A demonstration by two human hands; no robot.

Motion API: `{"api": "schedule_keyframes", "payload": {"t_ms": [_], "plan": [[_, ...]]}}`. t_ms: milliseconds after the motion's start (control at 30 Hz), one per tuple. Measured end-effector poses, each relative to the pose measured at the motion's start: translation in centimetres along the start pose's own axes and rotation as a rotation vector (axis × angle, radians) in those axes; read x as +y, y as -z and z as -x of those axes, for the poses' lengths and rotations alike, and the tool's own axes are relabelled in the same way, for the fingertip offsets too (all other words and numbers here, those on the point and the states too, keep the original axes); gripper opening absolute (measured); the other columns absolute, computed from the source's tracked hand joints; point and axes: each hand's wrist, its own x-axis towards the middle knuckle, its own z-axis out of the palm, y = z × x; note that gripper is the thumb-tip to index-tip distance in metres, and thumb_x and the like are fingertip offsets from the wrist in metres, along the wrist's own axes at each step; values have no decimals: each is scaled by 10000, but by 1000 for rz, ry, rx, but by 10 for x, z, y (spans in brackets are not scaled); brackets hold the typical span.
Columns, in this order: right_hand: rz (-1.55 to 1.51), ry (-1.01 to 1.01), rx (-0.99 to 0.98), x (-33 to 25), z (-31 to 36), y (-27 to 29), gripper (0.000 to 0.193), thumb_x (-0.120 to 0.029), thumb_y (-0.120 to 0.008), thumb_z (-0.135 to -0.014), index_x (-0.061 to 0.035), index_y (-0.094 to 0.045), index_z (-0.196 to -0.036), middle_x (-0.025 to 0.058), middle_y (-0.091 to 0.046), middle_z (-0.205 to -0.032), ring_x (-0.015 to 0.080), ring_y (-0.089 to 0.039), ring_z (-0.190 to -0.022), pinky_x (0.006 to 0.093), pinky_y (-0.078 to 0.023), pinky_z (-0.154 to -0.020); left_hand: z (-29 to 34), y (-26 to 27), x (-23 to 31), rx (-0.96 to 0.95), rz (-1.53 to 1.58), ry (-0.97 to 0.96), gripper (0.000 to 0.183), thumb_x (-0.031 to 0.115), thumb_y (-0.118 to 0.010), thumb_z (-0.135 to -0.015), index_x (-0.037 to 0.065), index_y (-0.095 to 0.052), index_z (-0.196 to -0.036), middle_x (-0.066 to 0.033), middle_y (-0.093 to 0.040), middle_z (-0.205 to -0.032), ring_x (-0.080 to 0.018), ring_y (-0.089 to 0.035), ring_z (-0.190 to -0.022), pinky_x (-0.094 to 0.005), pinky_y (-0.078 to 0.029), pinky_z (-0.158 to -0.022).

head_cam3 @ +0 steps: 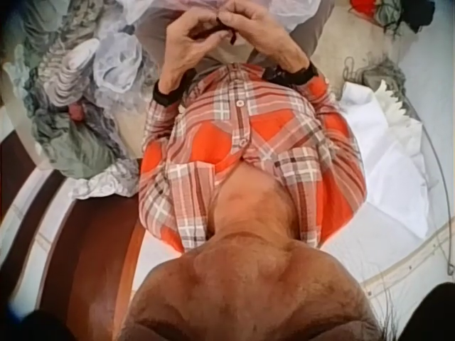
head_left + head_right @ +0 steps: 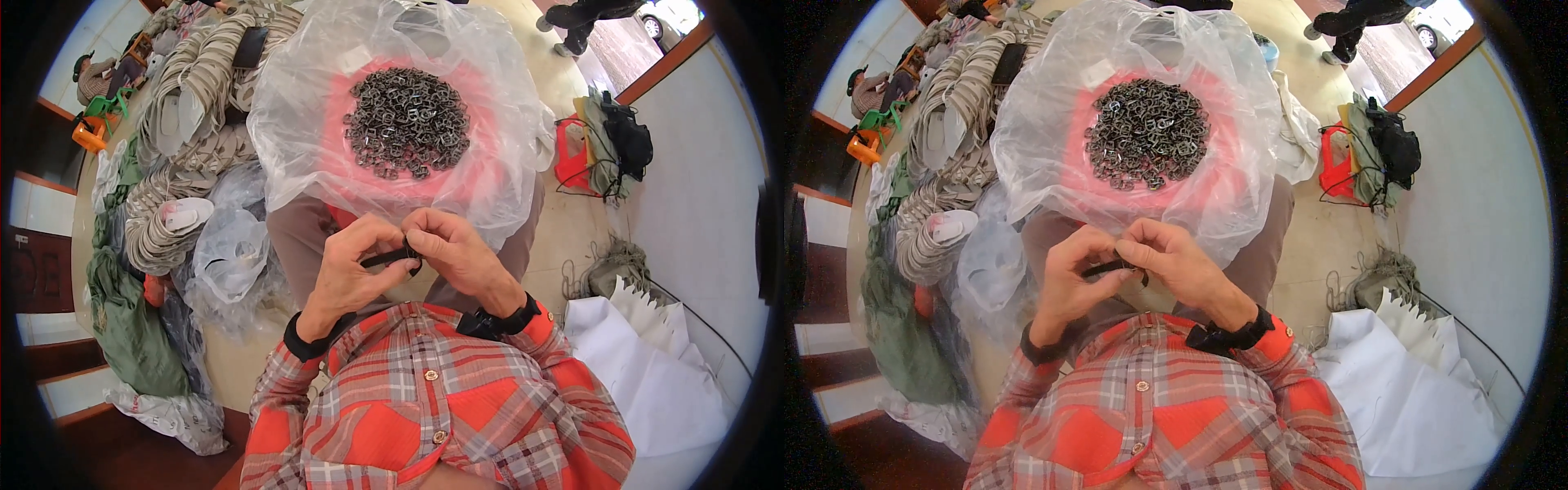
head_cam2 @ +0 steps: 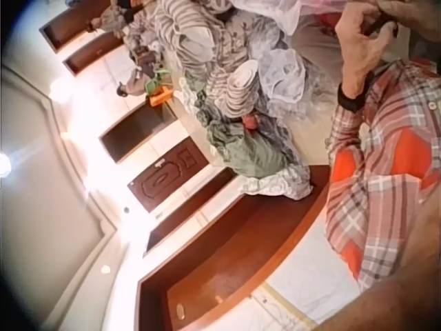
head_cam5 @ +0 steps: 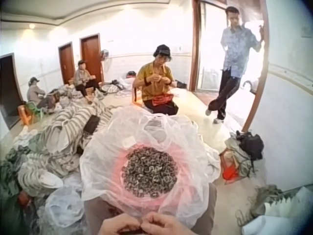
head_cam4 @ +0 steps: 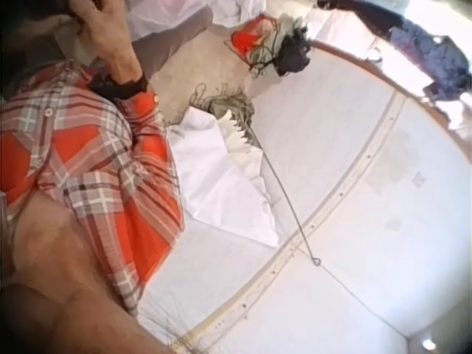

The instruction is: The recorder is assembling small black shoe components, likely eyelets or decorative straps, by hand.

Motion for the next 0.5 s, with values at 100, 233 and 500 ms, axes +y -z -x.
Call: {"api": "schedule_keyframes", "payload": {"t_ms": [100, 233, 500], "plan": [[-190, -45, 18, 2, -1, -1, 176, -193, -582, -860, -29, -529, -898, -18, -515, -791, 45, -486, -708, 198, -408, -606, 2, -4, -5, 57, 39, -52, 231, 5, -716, -635, 14, -596, -833, -35, -555, -768, -82, -537, -652, -209, -438, -572], [-203, -53, -16, 3, 1, 4, 146, -117, -599, -829, -13, -524, -898, -6, -521, -799, 62, -508, -721, 208, -430, -631, 6, -5, -13, 75, -1, -118, 243, -3, -716, -623, 13, -603, -837, -35, -558, -775, -84, -543, -663, -209, -444, -577], [-159, -92, -48, -4, 3, 8, 169, -53, -626, -779, -14, -523, -907, 19, -553, -841, 86, -546, -774, 218, -453, -684, 6, -2, -15, 33, 37, -130, 253, 0, -726, -623, 10, -616, -851, -56, -582, -804, -110, -574, -688, -222, -464, -601]]}}
